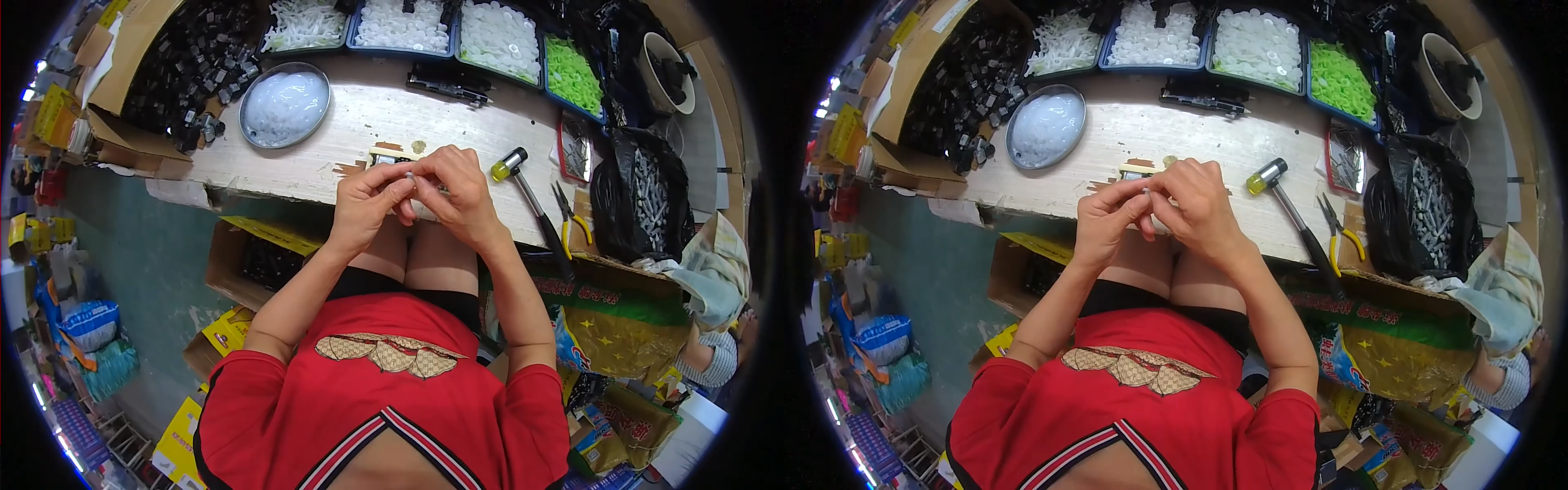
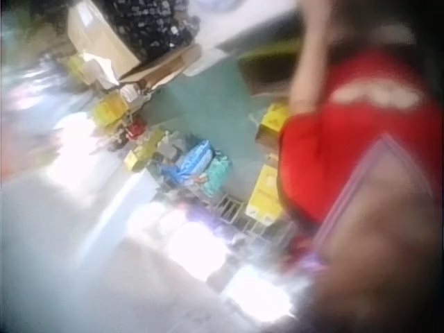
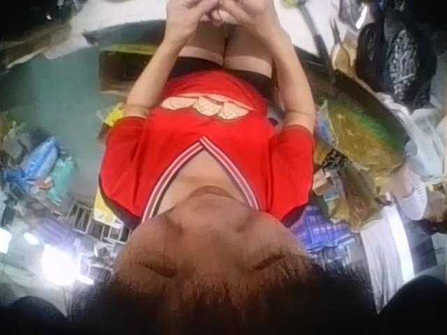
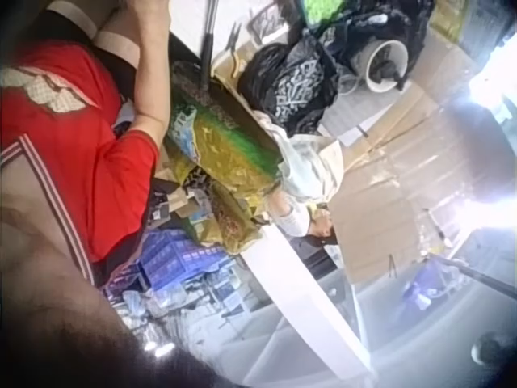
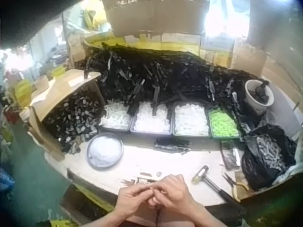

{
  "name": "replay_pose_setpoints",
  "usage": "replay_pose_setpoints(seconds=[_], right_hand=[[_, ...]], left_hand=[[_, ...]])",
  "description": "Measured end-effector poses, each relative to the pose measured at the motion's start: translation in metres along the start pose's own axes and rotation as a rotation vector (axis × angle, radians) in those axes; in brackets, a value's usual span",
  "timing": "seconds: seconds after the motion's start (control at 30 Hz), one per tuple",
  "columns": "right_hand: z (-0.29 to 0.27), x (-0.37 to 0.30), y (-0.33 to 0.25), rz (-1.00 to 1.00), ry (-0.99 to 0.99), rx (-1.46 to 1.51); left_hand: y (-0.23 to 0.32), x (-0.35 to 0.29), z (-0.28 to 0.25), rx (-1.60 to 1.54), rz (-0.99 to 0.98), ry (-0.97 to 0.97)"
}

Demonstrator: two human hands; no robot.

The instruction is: The person assembles small plastic toy components by hand at a factory workbench, using a rubber mallet to secure parts into a toy housing.

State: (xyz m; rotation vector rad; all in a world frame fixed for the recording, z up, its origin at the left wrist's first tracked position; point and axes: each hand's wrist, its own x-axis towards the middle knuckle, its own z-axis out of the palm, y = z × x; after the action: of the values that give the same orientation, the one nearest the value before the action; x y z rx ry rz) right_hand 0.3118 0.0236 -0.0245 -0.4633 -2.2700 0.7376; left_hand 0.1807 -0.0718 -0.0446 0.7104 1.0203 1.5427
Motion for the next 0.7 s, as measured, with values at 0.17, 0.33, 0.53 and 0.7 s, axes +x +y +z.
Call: replay_pose_setpoints(seconds=[0.17, 0.33, 0.53, 0.7], right_hand=[[-0.003, 0.005, 0.012, 0.006, 0.0, -0.093], [0.0, 0.004, 0.023, -0.002, -0.1, -0.266], [0.011, 0.008, 0.03, -0.058, -0.137, -0.313], [0.016, 0.01, 0.032, -0.078, -0.147, -0.295]], left_hand=[[0.005, 0.009, -0.006, 0.322, 0.138, 0.026], [0.016, 0.026, -0.023, 0.544, 0.234, 0.108], [0.011, 0.035, -0.03, 0.685, 0.19, 0.08], [0.01, 0.037, -0.034, 0.741, 0.194, 0.054]])
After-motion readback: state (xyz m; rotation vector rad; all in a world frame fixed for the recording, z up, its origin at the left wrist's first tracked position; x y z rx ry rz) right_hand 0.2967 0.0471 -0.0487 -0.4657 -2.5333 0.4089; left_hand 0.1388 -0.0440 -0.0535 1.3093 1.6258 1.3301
